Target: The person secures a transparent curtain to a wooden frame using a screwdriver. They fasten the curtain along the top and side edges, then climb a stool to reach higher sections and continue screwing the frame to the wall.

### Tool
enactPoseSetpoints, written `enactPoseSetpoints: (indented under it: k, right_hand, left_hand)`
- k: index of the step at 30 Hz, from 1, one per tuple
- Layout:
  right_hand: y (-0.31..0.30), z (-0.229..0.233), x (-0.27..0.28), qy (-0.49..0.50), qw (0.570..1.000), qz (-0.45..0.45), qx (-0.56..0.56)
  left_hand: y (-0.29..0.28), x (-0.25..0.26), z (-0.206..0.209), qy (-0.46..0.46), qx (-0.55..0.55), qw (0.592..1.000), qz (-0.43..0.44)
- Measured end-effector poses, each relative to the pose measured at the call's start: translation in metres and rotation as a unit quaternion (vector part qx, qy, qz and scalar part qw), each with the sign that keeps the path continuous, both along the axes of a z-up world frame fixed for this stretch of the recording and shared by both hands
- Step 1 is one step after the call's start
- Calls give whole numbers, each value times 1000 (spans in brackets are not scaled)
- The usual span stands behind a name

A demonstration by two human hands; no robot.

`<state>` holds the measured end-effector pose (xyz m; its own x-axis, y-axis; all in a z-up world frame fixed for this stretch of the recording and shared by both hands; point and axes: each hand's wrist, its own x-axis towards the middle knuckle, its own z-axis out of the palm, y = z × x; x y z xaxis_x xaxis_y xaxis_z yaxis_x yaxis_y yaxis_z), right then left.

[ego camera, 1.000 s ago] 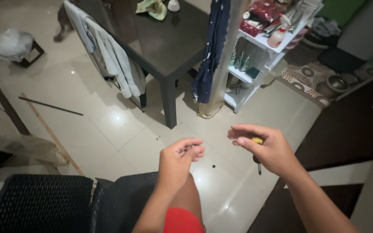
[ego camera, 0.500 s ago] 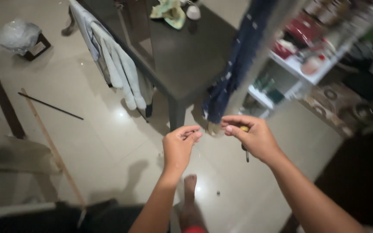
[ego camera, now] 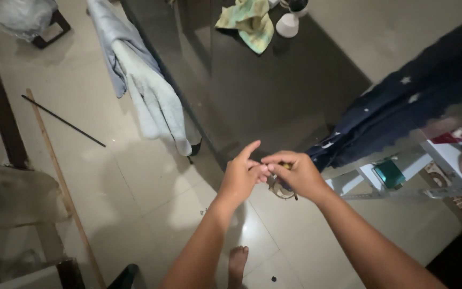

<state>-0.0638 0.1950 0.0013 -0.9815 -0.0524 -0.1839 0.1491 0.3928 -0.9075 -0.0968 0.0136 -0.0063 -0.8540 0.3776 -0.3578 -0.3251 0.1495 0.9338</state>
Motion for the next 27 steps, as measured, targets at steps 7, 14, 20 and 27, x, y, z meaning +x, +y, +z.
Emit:
enactPoseSetpoints:
  k: [7, 14, 20, 27]
  right_hand:
    - [7, -35, -56, -96, 995, -4, -34]
    - [10, -107, -94, -21, 984, -69, 165]
    - [7, -121, -98, 160, 947, -124, 251]
    - [1, -80, -62, 185, 936, -187, 232]
  left_hand:
    - [20, -44, -47, 2, -26, 1000, 8]
    - [10, -28, -66, 13, -166, 983, 71]
    - [-70, 56, -89, 133, -165, 962, 174]
    - [-283, 205, -193, 119, -305, 918, 224]
